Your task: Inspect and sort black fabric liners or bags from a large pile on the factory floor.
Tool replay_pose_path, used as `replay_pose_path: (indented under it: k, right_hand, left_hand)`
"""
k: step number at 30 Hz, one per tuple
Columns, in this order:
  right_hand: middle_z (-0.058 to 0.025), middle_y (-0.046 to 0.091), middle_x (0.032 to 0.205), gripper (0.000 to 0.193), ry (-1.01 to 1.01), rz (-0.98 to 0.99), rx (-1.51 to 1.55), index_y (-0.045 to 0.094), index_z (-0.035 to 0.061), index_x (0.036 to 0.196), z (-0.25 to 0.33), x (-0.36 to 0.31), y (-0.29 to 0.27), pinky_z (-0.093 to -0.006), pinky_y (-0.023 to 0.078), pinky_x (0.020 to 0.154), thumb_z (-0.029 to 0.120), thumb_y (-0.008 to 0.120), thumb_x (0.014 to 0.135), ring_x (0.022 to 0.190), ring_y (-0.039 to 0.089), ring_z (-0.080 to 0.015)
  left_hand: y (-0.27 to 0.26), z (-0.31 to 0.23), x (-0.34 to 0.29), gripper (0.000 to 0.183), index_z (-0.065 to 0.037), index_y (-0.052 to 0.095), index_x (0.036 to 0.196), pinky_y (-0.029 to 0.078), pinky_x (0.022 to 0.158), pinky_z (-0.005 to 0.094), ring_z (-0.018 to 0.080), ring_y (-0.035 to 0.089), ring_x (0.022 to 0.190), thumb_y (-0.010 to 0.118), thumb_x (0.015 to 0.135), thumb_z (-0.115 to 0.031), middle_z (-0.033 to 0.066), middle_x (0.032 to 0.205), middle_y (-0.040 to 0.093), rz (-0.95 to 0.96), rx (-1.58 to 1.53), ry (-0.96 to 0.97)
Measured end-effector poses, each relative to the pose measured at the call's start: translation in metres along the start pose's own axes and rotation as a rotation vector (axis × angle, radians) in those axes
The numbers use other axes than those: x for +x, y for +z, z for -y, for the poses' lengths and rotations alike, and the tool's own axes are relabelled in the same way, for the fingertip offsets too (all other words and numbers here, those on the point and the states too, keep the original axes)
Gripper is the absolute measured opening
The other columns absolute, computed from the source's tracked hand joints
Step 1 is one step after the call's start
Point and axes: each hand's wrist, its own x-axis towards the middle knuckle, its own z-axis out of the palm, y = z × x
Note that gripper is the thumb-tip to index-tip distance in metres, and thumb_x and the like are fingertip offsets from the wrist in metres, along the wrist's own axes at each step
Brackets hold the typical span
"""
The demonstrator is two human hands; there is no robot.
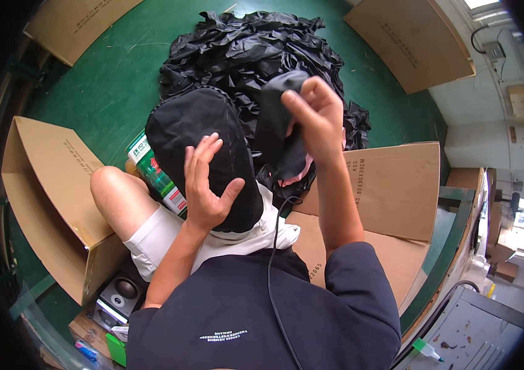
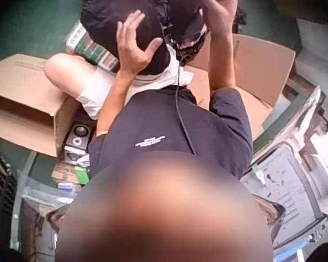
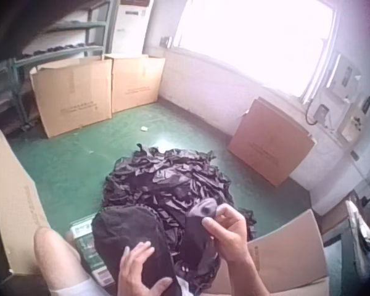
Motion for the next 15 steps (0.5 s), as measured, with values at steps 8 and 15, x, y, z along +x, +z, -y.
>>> replay_pose_path:
  k: [8,15]
  right_hand:
    - [0.0045,0.048,0.066,0.026,-0.19,-0.023,-0.367,0.054,0.0026,0.075,0.018,-0.074,0.093,-0.0215,0.024,0.049,0.002,0.079,0.081,0.057,0.036,-0.0025]
    - [-0.0083,0.054,0.1,0.028,-0.538,-0.069,-0.244,0.051,-0.0016,0.105,0.016,-0.072,0.101,-0.0275,0.038,0.077,0.001,0.071,0.085,0.088,0.049,-0.0105]
  left_hand:
    - [-0.009,-0.037,0.03,0.075,0.006,0.039,0.139,0.046,0.1,0.0438,0.041,0.056,0.119,0.072,0.074,-0.01,0.0262,0.135,0.052,-0.423,-0.257,0.152]
    - [-0.043,-0.058,0.048,0.052,0.004,0.055,0.128,0.053,0.084,0.0351,0.0295,0.068,0.098,0.064,0.078,-0.002,0.0174,0.117,0.067,-0.389,-0.209,0.272]
